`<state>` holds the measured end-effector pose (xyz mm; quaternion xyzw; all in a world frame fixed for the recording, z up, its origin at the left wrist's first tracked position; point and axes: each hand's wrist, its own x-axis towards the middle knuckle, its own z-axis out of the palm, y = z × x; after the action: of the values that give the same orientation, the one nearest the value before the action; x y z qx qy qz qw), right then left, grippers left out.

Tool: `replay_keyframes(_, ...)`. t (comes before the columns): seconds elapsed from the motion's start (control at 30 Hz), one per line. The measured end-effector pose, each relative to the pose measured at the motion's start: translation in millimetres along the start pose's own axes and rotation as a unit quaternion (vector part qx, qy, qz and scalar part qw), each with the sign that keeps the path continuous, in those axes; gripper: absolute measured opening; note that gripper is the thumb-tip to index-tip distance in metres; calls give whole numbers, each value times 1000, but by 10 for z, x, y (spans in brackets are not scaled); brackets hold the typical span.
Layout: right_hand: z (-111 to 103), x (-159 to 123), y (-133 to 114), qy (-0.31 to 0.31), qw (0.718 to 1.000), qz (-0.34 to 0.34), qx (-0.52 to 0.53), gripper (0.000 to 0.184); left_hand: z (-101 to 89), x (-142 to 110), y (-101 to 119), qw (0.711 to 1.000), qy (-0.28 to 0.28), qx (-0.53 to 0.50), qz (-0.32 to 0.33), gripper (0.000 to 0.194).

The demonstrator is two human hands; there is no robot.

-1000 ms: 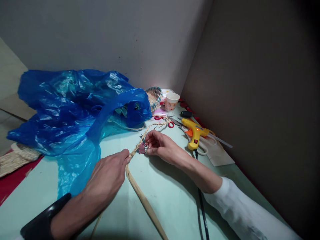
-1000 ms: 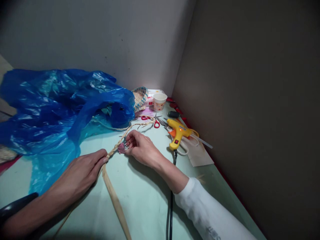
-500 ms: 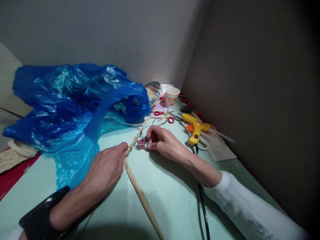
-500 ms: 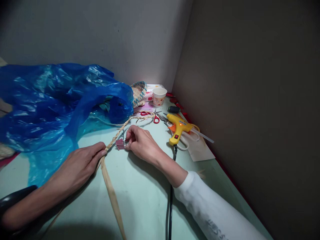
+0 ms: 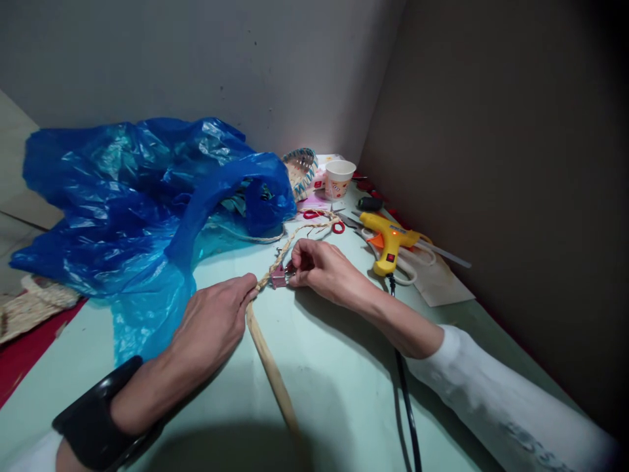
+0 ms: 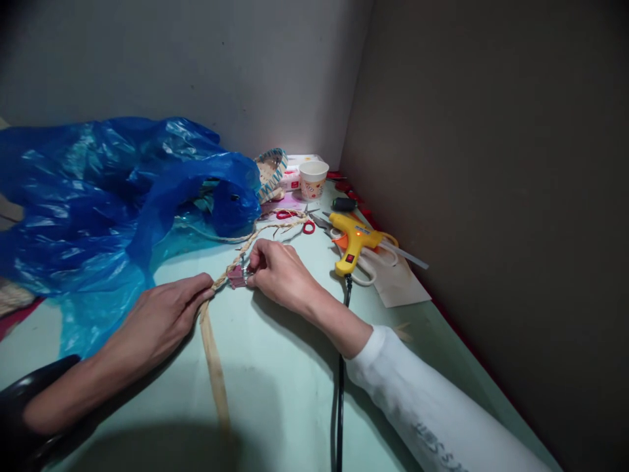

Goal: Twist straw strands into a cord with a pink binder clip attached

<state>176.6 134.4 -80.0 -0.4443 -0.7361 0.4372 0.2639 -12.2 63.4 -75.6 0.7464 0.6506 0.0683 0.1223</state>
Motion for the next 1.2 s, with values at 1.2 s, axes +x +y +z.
replay_keyframes(1.2,242,-672,-297,-5,998,-10,-67,18,-33,-199,165,921,-72,-382,-32,28)
